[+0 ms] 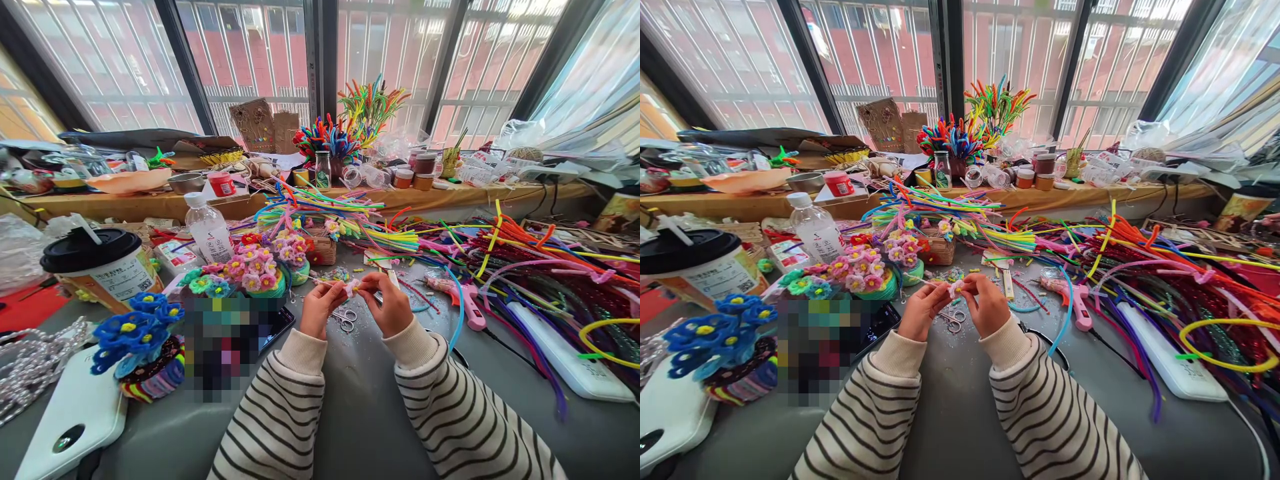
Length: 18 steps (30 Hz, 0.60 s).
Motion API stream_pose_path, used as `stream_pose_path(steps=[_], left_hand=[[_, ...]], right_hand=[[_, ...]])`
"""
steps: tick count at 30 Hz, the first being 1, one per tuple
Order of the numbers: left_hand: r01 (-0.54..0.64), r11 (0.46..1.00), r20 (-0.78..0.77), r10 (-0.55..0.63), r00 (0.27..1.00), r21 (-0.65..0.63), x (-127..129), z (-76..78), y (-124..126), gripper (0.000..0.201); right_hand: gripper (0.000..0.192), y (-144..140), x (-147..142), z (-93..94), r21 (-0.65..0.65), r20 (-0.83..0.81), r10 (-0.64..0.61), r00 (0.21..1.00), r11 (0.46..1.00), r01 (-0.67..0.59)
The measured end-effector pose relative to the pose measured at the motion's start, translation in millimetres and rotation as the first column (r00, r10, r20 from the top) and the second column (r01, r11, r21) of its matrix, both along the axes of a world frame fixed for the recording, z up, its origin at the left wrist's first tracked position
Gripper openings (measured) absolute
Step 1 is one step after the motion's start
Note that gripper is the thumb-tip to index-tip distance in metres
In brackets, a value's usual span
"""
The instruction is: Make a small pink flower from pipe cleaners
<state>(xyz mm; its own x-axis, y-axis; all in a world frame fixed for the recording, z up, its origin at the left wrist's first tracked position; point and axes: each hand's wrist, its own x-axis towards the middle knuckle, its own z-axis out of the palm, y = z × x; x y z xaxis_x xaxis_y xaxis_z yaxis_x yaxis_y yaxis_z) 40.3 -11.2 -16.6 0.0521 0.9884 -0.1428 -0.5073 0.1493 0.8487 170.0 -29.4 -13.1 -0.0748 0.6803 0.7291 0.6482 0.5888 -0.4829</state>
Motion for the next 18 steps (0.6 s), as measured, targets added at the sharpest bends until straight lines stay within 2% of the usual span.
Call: stream_pose_path(steps=[18], left_hand=[[0.006, 1.000, -0.033, -0.006, 0.999, -0.001, 0.2, 1.3, -0.9, 0.016]], right_hand=[[0.007, 0.3, -1.9, 0.3, 0.007, 0.031, -0.032, 0.999, 0.999, 0.032]])
